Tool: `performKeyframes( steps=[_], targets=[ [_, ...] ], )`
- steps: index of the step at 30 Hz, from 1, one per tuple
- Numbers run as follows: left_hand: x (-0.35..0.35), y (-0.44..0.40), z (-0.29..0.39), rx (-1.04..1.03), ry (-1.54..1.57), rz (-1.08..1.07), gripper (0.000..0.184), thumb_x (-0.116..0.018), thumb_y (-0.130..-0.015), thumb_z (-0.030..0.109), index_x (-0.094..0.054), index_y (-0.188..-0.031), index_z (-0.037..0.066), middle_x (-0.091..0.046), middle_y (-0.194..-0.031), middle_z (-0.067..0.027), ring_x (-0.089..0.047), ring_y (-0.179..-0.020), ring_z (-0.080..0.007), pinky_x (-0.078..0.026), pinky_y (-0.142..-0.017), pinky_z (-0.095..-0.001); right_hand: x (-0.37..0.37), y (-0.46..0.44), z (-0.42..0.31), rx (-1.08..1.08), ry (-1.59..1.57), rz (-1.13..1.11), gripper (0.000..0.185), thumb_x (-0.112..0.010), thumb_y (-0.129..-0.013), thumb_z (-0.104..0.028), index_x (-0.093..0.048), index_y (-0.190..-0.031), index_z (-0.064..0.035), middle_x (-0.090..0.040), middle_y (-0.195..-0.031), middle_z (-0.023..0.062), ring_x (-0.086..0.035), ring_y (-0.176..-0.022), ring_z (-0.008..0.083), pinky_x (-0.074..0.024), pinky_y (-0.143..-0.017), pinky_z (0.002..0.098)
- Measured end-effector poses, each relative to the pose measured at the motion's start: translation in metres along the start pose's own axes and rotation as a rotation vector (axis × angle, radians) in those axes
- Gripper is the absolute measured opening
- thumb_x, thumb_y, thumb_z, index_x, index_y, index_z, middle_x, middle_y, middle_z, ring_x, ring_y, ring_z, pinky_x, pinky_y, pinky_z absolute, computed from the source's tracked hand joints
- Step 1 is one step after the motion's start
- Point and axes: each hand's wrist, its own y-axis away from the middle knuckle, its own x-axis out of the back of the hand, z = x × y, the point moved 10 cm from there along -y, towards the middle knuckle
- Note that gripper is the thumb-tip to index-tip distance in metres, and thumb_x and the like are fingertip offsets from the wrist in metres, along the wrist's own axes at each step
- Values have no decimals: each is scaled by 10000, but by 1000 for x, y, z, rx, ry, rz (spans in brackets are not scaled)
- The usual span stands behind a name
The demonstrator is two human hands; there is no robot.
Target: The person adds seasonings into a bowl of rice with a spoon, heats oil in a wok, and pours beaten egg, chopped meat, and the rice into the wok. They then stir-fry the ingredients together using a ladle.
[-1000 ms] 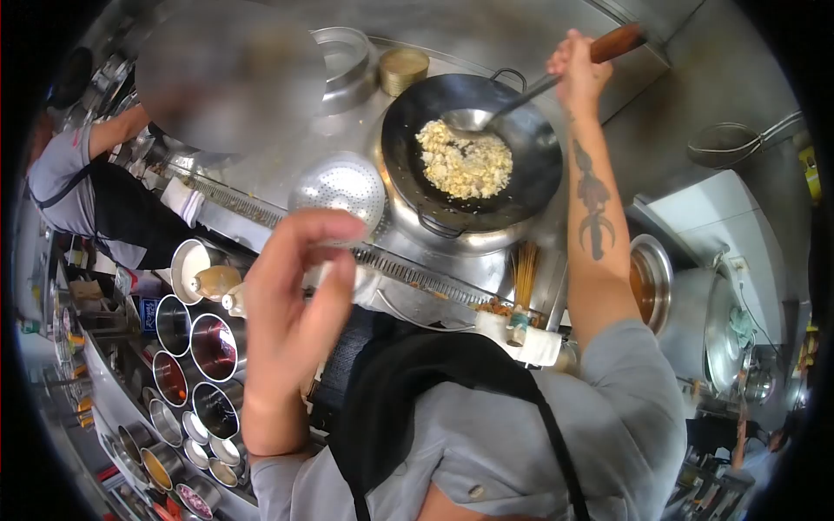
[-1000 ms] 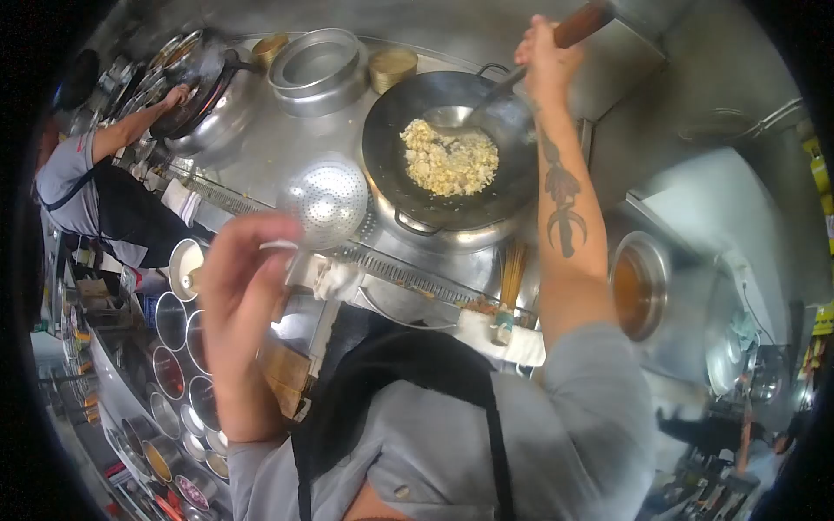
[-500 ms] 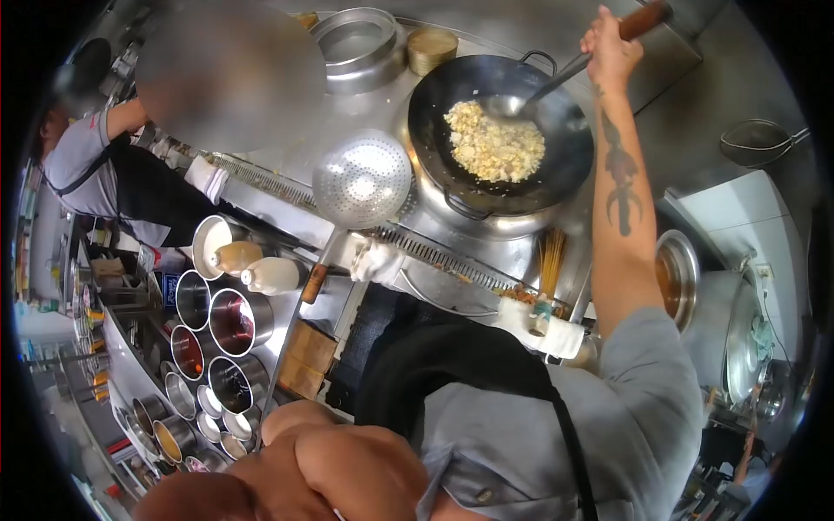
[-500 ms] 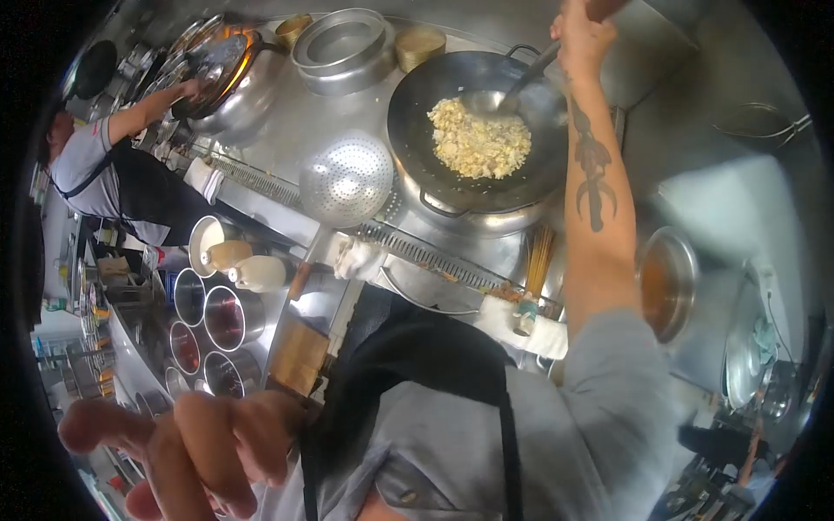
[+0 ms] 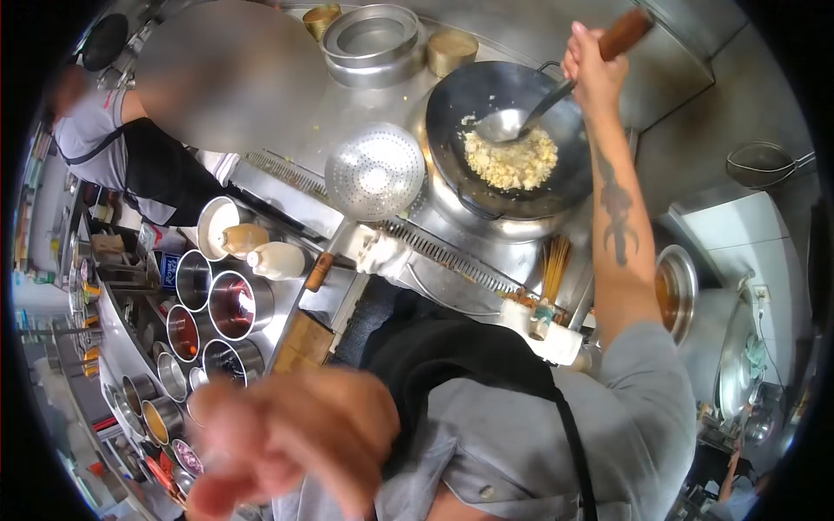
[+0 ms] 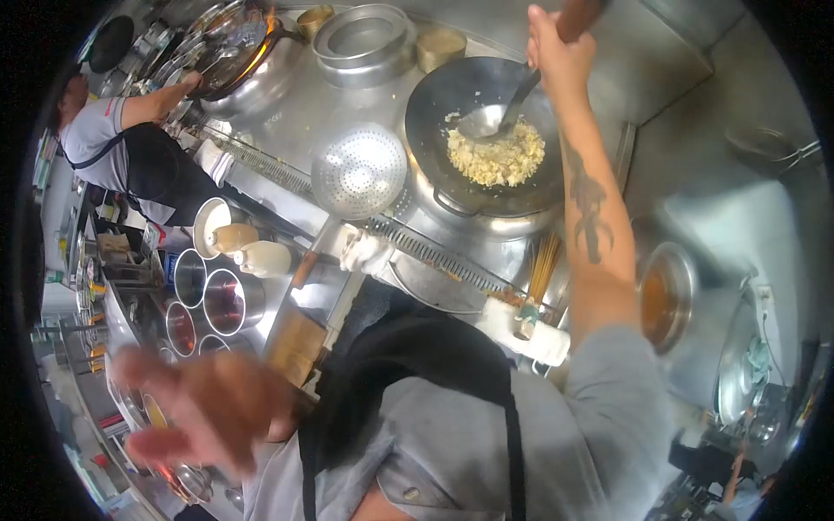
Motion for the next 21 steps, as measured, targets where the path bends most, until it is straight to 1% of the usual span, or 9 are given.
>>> performKeyframes(
  steps=[1, 4, 7, 10, 13, 15, 17, 19, 21],
  targets=[
    [20, 17, -8, 24, 24, 51, 622, -467, -959, 440, -275, -1382, 27, -595, -704, -106, -476, -511, -148, -437, -518, -261, -6, 7, 8, -24, -21, -52, 244, -615, -874, -96, -435, -709, -81, -429, -586, 1, -388, -422, 80, -338, -409, 261],
    [95, 74, -61, 466, -282, 375, 522, -499, -938, 318, -399, -1329, -12, -571, -767, -72, -482, -636, -122, -394, -588, -245, -24, 27, 34, -134, -133, -203, 246, -611, -882, -101, -437, -707, -83, -422, -584, -5, -377, -418, 72, -324, -405, 244],
    [187, 188, -117, 898, -575, 586, 403, -544, -919, 237, -498, -1257, 22, -541, -754, -30, -465, -641, -87, -394, -588, -246, -26, 34, -23, -61, -59, -203, 239, -658, -853, -121, -490, -696, -55, -475, -588, 3, -416, -427, 78, -320, -389, 237],
    [276, 354, -151, 1201, -982, 564, 382, -561, -884, 228, -544, -1185, -6, -610, -816, -104, -561, -720, -157, -455, -645, -294, -30, 52, -17, -152, -14, -210, 239, -631, -872, -110, -466, -702, -77, -442, -589, -10, -393, -444, 64, -319, -402, 240],
    [303, 479, -145, 1477, -1538, 254, 392, -585, -848, 257, -582, -1109, -36, -646, -963, -238, -628, -880, -311, -476, -780, -380, -24, 46, 15, -188, 2, -251, 258, -628, -873, -103, -454, -684, -79, -419, -580, -19, -382, -453, 57, -325, -411, 244],
    [340, 608, -153, 1308, -1469, 358, 375, -562, -832, 254, -602, -1048, -50, -629, -949, -291, -623, -901, -392, -466, -775, -435, -26, 43, -19, -105, 76, -214, 282, -634, -870, -108, -443, -666, -80, -413, -573, -20, -375, -446, 57, -324, -409, 245],
    [342, 657, -141, 1491, -1266, 612, 343, -533, -835, 236, -605, -1003, -54, -620, -895, -301, -617, -884, -415, -465, -757, -446, -14, 55, -55, -8, 59, -92, 266, -647, -863, -119, -466, -671, -86, -437, -573, -13, -366, -420, 60, -310, -401, 239],
    [339, 687, -127, 1558, -1173, 706, 319, -509, -836, 217, -605, -969, -57, -611, -850, -310, -615, -860, -425, -467, -733, -449, 5, 53, -7, -148, 177, 4, 250, -646, -859, -115, -476, -680, -78, -452, -579, -11, -384, -436, 63, -317, -413, 237],
    [345, 691, -127, 1488, -1201, 659, 301, -490, -835, 198, -599, -946, -60, -600, -815, -318, -616, -828, -421, -469, -702, -441, 12, 35, 39, -185, 177, -161, 251, -651, -867, -139, -499, -676, -82, -461, -571, -19, -426, -474, 69, -353, -465, 244]
  ],
)
